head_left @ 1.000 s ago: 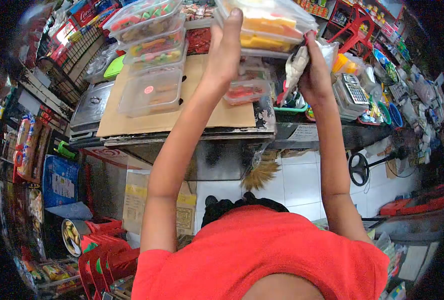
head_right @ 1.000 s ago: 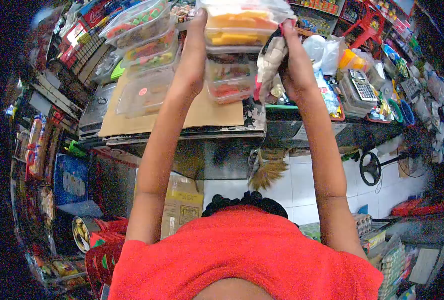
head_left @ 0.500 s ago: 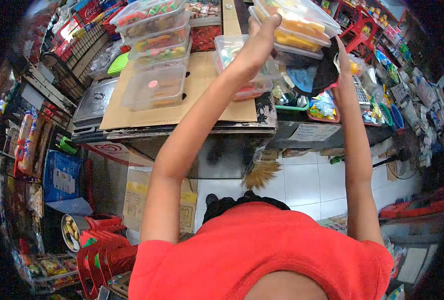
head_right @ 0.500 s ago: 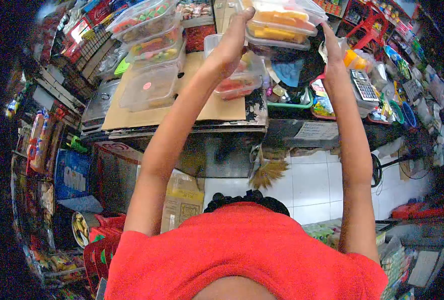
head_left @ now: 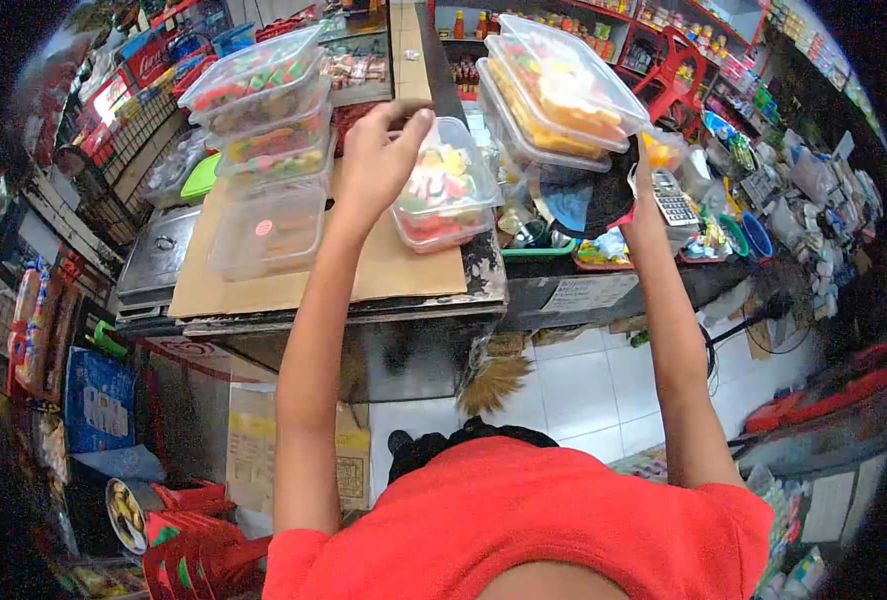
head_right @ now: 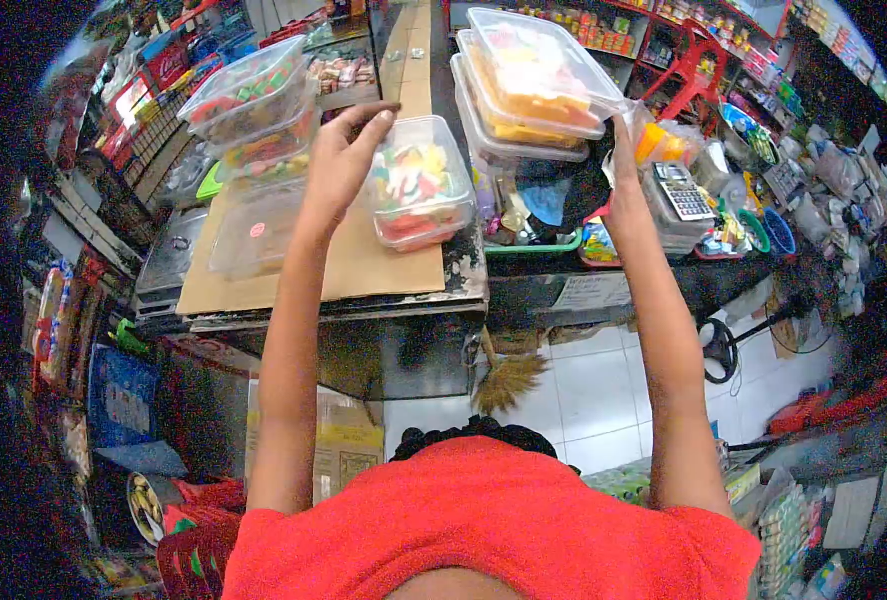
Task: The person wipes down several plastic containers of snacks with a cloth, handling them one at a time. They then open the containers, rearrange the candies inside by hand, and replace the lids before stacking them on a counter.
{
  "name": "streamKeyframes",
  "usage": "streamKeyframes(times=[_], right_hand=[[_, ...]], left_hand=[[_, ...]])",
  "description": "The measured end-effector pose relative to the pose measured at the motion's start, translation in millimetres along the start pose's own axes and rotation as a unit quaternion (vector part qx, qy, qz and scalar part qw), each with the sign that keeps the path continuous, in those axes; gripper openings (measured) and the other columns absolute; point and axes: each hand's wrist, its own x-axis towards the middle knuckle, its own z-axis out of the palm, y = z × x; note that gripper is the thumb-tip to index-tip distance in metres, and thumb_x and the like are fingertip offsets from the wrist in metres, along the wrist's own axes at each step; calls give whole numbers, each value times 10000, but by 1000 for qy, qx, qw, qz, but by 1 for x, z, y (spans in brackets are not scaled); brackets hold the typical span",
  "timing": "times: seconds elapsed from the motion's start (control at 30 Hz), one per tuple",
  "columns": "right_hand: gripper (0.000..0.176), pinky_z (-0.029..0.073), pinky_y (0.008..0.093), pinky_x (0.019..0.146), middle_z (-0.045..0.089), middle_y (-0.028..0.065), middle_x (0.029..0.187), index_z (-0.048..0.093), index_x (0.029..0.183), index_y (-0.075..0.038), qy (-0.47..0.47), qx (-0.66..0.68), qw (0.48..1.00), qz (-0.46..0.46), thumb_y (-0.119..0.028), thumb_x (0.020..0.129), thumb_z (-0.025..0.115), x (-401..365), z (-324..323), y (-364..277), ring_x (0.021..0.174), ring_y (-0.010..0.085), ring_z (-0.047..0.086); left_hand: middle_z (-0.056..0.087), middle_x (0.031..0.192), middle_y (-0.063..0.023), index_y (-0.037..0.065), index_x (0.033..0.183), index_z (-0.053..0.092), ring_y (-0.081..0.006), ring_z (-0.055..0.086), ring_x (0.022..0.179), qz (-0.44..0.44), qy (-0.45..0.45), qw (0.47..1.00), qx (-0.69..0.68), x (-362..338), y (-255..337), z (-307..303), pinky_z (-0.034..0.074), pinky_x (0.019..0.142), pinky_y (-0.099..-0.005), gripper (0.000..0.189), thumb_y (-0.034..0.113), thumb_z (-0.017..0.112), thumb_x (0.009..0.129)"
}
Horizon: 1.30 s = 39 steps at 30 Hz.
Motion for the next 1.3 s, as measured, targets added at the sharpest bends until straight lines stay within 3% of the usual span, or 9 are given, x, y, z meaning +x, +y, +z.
streamKeyframes(times=[0.1,0.17,0.23,0.33,0.53,0.6,0.83,0.97,1.3], right_hand=[[482,507,348,841,604,100,1097,509,1216,-40,-47,-20,998,21,-405,902,482,-11,25,-1,954,222,608],[485,504,346,849,601,100,1106,505,1220,-38,-79,-33,996,35,-406,905,477,-13,45,2,963,220,605],[489,501,343,857,598,100,1116,501,1225,-37,-109,-44,992,51,-407,907,471,-21,54,0,973,217,602],[495,497,339,870,594,100,1130,495,1233,-34,-149,-56,985,72,-409,911,463,-25,58,-6,987,214,599],[527,421,311,979,556,87,1217,466,1281,-52,-80,-88,973,199,-434,919,439,-91,140,-41,1091,181,549],[503,425,295,933,572,76,1182,503,1242,-34,-135,-193,962,135,-411,911,467,-89,138,-37,1065,164,548],[345,470,251,732,644,42,917,637,1028,22,-213,-413,885,16,-267,876,525,-88,151,-51,783,99,577],[292,481,229,692,647,40,877,649,992,12,-363,-315,872,87,-235,865,557,-47,129,-31,748,89,592],[388,503,278,796,610,85,1081,543,1173,-25,-315,42,922,221,-279,879,540,-73,86,-20,897,162,611]], left_hand=[[546,1192,-132,15,1231,527,-200,553,1032,-26,-20,974,-225,-6,5,18,460,864,-302,482,354,533,889],[363,1376,-139,154,1437,218,-260,556,1030,-57,-56,974,-211,-9,13,30,500,786,-393,730,413,559,846],[328,1377,-157,232,1461,59,-345,496,1111,-107,-83,898,-419,-18,37,32,498,836,-481,737,318,497,874],[297,1387,-161,246,1456,-14,-362,509,1095,-68,-102,894,-430,-22,35,17,502,835,-522,752,259,463,875],[357,1361,-125,235,1450,88,-330,494,1148,-87,-59,842,-529,-27,13,2,489,859,-535,634,204,428,916],[269,1394,-110,240,1438,98,-253,426,1202,-55,-18,836,-546,-35,9,2,501,844,-434,668,254,495,902],[336,1359,-97,213,1452,59,-224,438,1187,-31,45,880,-472,-66,23,-7,495,847,-440,684,246,478,912],[350,1346,-100,207,1456,41,-208,447,1165,-59,73,896,-433,-71,30,-6,492,845,-431,715,253,497,907],[388,1341,-105,172,1452,119,-241,464,1165,-66,132,906,-396,-74,29,-22,468,872,-426,689,245,511,890]])
